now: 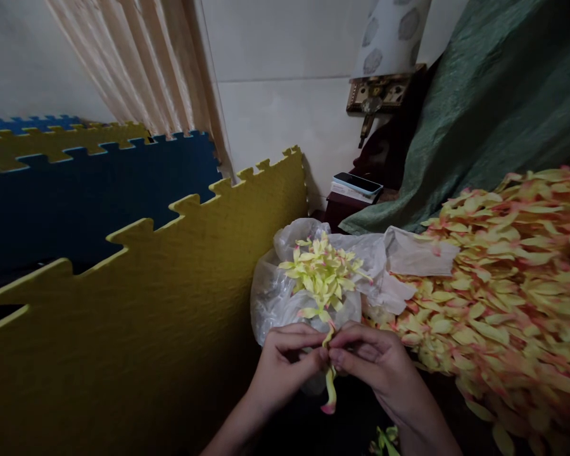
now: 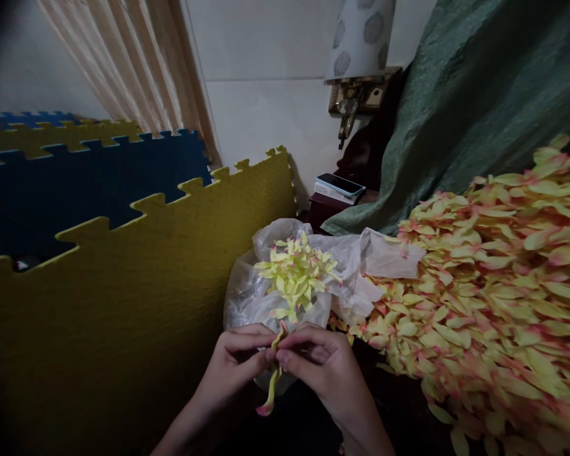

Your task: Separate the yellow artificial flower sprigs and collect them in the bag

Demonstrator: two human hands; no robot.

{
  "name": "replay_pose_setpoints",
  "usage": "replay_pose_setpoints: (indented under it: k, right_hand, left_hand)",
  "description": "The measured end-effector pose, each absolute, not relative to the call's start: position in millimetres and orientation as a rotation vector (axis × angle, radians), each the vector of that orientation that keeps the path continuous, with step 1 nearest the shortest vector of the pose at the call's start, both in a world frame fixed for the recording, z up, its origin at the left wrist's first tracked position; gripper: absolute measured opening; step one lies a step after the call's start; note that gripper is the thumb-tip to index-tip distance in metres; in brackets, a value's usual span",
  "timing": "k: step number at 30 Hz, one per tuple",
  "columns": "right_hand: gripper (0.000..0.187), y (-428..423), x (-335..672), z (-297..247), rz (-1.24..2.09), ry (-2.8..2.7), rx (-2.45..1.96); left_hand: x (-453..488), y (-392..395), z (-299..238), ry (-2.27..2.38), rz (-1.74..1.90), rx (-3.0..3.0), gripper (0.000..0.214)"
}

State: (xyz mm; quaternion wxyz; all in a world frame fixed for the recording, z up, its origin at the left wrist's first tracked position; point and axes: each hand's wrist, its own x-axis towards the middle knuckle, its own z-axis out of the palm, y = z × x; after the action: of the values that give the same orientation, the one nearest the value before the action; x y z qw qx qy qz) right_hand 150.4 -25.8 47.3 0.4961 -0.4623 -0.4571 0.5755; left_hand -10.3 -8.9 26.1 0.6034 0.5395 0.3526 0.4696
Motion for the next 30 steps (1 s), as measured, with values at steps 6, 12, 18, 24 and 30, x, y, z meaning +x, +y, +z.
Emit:
replay_pose_setpoints:
  k: [6, 12, 18, 24, 30]
  right_hand:
    - [0.014, -35.2, 150.5, 40.3, 1.279, -1.152, -1.165]
    - [0.014, -45.3, 148.5, 41.5, 1.249, -1.167, -1.162]
    - [0.011, -54.1, 146.8, 47.7, 1.231, -1.183, -1.140]
    - [0.010, -60.3, 145.1, 49.6, 1.197, -1.193, -1.177]
    - [0.014, -63.6, 141.9, 49.1, 1.152, -1.161, -1.215]
  left_hand:
    - [-8.1, -13.4, 29.3, 0.826, 1.085, 1.158, 0.019]
    - [-9.0, -20.6, 32.6, 0.806, 1.069, 1.150, 0.021]
    - [-10.8, -27.0, 32.4, 0.756, 1.063, 1.165, 0.022]
    - [-10.0, -29.8, 33.3, 0.748, 1.050, 1.146, 0.023]
    - [-6.7, -30.8, 32.0, 0.760, 1.046, 1.125, 0.023]
